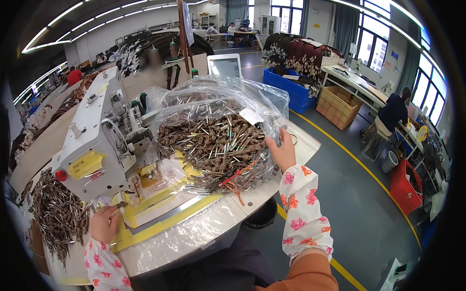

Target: The person processes small leather components using an industrial sewing machine.

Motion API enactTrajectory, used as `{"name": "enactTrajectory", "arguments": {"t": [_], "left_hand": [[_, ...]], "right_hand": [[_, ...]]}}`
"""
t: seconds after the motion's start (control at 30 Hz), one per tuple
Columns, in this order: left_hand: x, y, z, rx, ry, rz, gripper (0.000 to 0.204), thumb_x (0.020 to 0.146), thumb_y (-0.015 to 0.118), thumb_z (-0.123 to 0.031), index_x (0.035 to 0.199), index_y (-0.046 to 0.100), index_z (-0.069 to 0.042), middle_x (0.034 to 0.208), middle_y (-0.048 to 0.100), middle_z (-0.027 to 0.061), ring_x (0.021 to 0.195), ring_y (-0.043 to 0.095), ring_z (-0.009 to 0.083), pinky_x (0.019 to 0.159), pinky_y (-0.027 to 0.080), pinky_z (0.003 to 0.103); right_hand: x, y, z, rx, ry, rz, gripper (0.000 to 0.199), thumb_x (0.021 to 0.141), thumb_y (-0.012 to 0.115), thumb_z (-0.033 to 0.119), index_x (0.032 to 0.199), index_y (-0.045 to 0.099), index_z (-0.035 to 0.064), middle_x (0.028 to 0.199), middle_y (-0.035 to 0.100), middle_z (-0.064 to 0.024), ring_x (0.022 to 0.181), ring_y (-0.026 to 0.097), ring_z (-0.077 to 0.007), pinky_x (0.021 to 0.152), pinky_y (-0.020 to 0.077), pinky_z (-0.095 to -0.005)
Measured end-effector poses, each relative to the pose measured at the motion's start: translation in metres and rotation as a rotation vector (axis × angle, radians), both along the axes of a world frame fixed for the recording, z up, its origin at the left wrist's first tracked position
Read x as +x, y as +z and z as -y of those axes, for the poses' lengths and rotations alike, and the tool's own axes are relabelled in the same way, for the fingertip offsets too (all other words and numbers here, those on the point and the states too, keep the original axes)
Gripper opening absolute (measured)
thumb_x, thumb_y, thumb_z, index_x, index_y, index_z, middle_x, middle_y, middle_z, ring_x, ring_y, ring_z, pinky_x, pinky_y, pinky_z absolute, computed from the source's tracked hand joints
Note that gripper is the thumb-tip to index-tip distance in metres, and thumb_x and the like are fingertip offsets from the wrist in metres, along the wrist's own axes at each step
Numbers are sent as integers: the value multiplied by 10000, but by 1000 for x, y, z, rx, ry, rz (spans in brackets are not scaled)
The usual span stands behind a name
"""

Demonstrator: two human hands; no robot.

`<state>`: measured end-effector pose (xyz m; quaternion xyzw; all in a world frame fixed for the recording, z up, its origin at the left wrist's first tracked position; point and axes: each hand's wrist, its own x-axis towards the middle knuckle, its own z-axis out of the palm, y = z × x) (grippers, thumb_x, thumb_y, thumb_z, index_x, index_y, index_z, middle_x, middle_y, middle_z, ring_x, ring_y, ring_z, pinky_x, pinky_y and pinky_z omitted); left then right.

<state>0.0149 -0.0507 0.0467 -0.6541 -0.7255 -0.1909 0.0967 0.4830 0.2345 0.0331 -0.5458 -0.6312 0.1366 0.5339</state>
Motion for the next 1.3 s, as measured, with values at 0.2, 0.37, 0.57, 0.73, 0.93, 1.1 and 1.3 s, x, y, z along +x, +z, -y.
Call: {"name": "enactTrajectory", "arguments": {"t": [0.2,0.37,0.57,0.73,0.93,1.1,1.3], "left_hand": [[67,6,1,83,-210,104,234,726,641,-74,956,634,-32,902,626,139,824,587,329,706,479,389],[135,27,-71,-19,-638,40,361,717,668,-69,1069,592,-44,1033,589,140,901,577,319,769,479,379],[221,54,-199,121,-913,-197,456,754,641,-138,1178,515,-24,1208,480,142,1109,474,311,909,417,374],[285,54,-257,40,-939,-231,585,706,674,-306,1219,502,-84,1246,450,145,1176,419,317,983,323,456],[331,45,-290,-35,-863,-472,504,620,680,-225,1117,618,-173,1181,540,148,1234,385,347,961,173,705],[356,54,-315,-397,-611,-564,275,656,656,-221,922,703,-165,1022,614,117,1129,468,333,994,139,701],[284,67,-311,-245,-510,-531,405,724,627,-164,1125,616,-114,1166,570,59,1092,508,257,986,182,656]], "right_hand": [[-12,-13,-18,-34,105,-149,428,813,659,331,1022,612,-39,1028,619,-168,953,581,-252,840,441,-338],[-12,-11,-6,63,143,-261,255,824,652,206,883,641,-42,889,634,-92,747,568,-134,682,441,-260],[-5,-35,0,195,-7,-860,158,897,565,149,871,603,-3,786,593,2,699,502,-55,669,416,-206],[-16,-22,16,376,-34,-774,120,931,492,121,910,542,14,878,568,-34,800,510,-91,712,423,-229],[-19,-24,12,517,-8,-377,112,858,573,86,912,541,-7,944,575,-114,820,552,-201,721,443,-283],[-8,-26,0,422,-83,-122,181,766,659,85,898,567,1,1004,570,-149,916,537,-297,797,434,-366],[-14,-25,-2,280,-53,53,177,751,671,109,874,598,4,1014,569,-150,950,511,-305,821,414,-386]]}}
